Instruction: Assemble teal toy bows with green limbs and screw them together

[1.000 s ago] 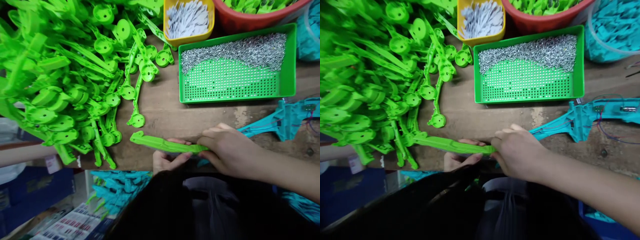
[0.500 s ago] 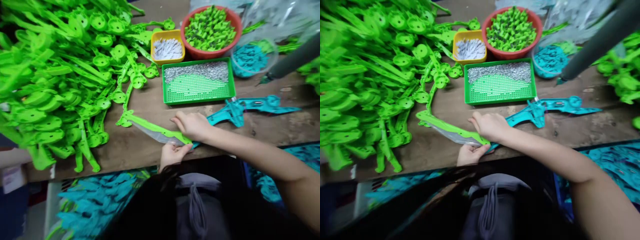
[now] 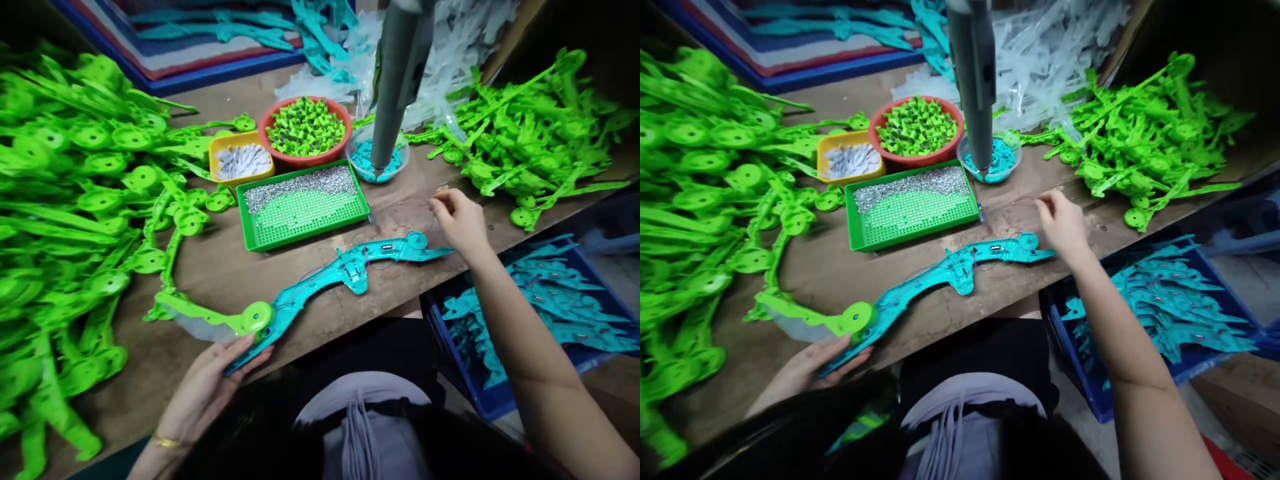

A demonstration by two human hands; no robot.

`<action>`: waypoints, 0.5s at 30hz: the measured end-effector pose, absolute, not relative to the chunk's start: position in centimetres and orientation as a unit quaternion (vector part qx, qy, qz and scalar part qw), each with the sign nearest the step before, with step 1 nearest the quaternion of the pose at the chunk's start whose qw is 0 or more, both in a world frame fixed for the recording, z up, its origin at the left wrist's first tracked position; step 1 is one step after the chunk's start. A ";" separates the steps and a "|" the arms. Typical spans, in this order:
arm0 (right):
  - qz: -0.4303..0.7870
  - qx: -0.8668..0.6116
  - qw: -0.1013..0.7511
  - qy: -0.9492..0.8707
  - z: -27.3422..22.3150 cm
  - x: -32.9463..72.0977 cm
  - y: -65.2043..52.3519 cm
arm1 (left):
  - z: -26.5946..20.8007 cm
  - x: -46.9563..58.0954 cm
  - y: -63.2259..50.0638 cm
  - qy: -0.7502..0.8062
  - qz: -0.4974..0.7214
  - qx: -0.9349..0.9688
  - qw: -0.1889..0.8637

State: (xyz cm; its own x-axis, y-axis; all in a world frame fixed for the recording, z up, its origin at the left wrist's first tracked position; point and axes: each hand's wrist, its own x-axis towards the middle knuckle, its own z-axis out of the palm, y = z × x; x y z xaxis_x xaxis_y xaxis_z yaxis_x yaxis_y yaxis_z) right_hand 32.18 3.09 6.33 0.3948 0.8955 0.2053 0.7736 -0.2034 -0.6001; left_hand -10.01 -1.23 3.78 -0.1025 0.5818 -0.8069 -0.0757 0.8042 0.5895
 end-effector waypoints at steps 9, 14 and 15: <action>0.126 -0.745 0.208 -0.621 2.6 37.3 7.1 | 7.1 -11.4 -0.7 0.784 0.097 0.343 0.509; 0.149 -0.763 0.233 -0.585 6.0 38.3 6.5 | 7.3 -9.1 -0.3 0.701 0.129 0.699 0.061; 0.162 -0.764 0.216 -0.587 6.4 38.5 6.7 | 6.9 -7.8 0.0 0.645 0.158 0.746 0.053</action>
State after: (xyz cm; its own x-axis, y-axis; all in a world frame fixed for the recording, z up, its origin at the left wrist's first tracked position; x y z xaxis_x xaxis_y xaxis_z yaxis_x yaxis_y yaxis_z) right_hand 38.46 6.70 6.43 0.2595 0.9657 0.0060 0.8256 -0.2186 -0.5201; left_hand -7.81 -0.02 6.89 0.1187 0.9788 0.1671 0.9451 -0.1629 0.2832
